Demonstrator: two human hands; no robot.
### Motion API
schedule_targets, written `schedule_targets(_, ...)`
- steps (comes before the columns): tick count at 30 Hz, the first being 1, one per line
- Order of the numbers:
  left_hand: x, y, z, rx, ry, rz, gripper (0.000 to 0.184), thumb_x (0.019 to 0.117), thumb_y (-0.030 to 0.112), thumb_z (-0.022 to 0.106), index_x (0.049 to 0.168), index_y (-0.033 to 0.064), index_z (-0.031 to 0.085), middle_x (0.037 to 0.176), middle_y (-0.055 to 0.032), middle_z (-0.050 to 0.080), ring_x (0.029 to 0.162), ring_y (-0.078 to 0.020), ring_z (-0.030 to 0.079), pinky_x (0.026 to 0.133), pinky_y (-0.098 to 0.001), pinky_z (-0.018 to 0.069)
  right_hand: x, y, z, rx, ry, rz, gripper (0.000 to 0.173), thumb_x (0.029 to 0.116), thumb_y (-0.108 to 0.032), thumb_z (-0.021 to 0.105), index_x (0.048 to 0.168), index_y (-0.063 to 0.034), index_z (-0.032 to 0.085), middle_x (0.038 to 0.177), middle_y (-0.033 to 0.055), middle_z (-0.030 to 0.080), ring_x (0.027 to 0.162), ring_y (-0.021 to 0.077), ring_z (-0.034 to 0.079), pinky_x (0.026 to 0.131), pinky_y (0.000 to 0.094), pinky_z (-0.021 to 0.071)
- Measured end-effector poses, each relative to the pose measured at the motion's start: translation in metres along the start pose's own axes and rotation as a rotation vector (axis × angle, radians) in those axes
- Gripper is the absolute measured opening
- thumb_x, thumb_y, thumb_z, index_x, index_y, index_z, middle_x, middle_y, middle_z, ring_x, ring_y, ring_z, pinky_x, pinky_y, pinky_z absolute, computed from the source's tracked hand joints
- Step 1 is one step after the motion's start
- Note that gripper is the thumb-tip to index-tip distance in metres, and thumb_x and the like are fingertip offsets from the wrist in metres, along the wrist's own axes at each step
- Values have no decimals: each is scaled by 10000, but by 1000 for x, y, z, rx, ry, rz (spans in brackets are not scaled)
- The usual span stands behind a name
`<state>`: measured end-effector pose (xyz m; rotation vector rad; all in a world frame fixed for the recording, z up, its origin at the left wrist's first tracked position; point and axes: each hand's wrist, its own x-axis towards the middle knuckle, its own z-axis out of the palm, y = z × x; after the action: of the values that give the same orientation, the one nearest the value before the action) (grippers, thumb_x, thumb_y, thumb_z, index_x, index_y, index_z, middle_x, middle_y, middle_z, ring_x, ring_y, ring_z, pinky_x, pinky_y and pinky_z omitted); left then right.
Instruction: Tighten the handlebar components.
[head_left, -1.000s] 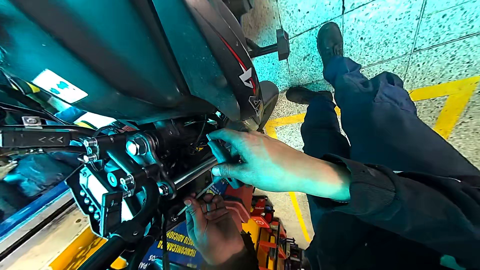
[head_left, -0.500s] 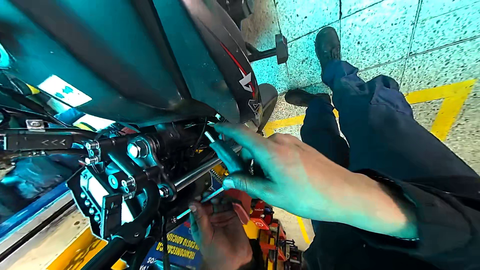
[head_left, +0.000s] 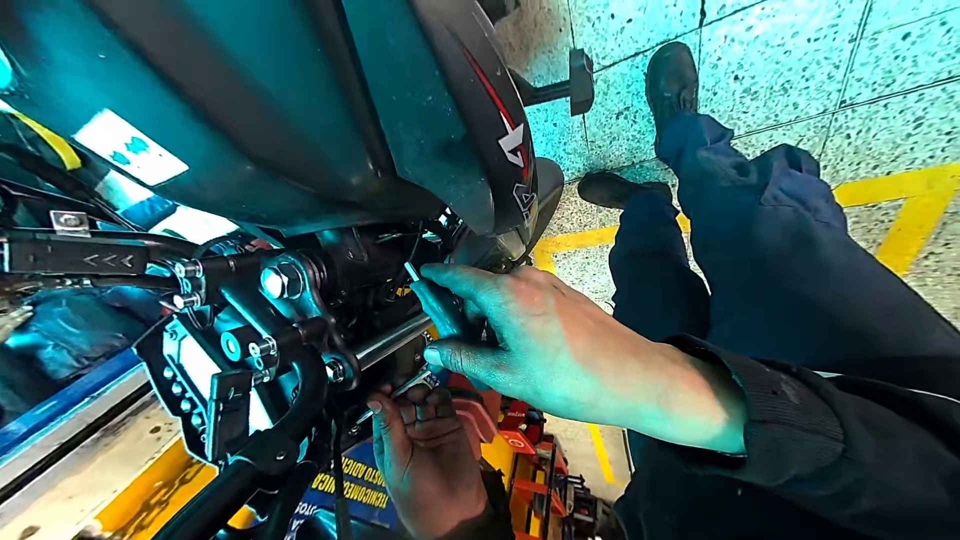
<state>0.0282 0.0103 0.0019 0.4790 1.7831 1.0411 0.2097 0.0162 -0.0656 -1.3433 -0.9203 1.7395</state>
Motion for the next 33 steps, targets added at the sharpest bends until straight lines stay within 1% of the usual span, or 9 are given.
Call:
schedule_targets(14,-3,0,0,-83,-63,-36,334,1099,260,424,986,108,699,755,-3,709,695,-97,720,711,-245,622,-2,-4,-3,-76,-40,8,538,956,-483,676,1394,-182,591,857,-71,667,759,62,632,686,297,545)
schedule_targets(17,-4,0,-4,-104,-68,-41,327,1099,276,424,992,103,680,765,0,703,707,-97,720,725,-253,625,-8,-9,0,-20,9,5,509,908,-416,759,1332,-163,634,843,-45,686,739,83,653,670,320,558)
schedule_targets(21,-3,0,-7,-115,-91,-52,330,1098,286,425,998,109,685,780,-1,705,739,-102,724,757,-263,623,-6,-10,-2,-46,-21,14,503,930,-458,719,1337,-176,629,841,-68,666,740,64,632,666,298,543)
schedule_targets(24,-2,1,-5,-94,-62,-41,345,1101,288,408,983,126,689,767,22,698,734,-89,715,770,-268,617,-11,-17,0,-97,30,-91,525,893,-361,788,1361,-198,617,874,-25,700,766,121,678,679,367,569)
schedule_targets(26,-3,2,-4,-123,-80,-63,362,1097,322,415,977,131,697,789,20,706,751,-93,716,757,-273,618,-8,-11,9,-251,111,-320,415,919,-292,737,1320,-247,643,823,-56,687,733,101,668,636,348,548)
schedule_targets(28,-3,3,-10,-148,-147,-132,413,1071,435,441,1006,122,703,860,-26,730,814,-141,734,746,-343,630,-7,-13,22,-437,98,-458,223,941,-211,671,1155,-249,720,900,-60,695,882,110,660,803,364,530)
schedule_targets(30,-3,4,-11,-158,-182,-195,434,1030,513,490,1052,132,697,950,-48,738,909,-172,735,786,-393,624,3,-11,23,-508,70,-592,169,953,-202,625,1053,-247,753,1009,-63,697,1000,132,624,875,361,480)
schedule_targets(31,-3,4,-9,-158,-193,-213,431,1036,507,482,1086,126,680,982,-58,733,943,-180,732,818,-394,621,8,-6,21,-447,98,-665,183,967,-186,609,1050,-226,768,1086,-39,707,1051,159,614,916,358,472)
schedule_targets(33,-2,3,-3,-204,-199,-242,404,1059,422,470,1073,86,693,975,-96,740,956,-205,738,850,-402,618,12,2,18,-337,107,-743,247,1001,-179,577,1175,-203,751,1297,-9,669,1230,192,579,1036,345,465)
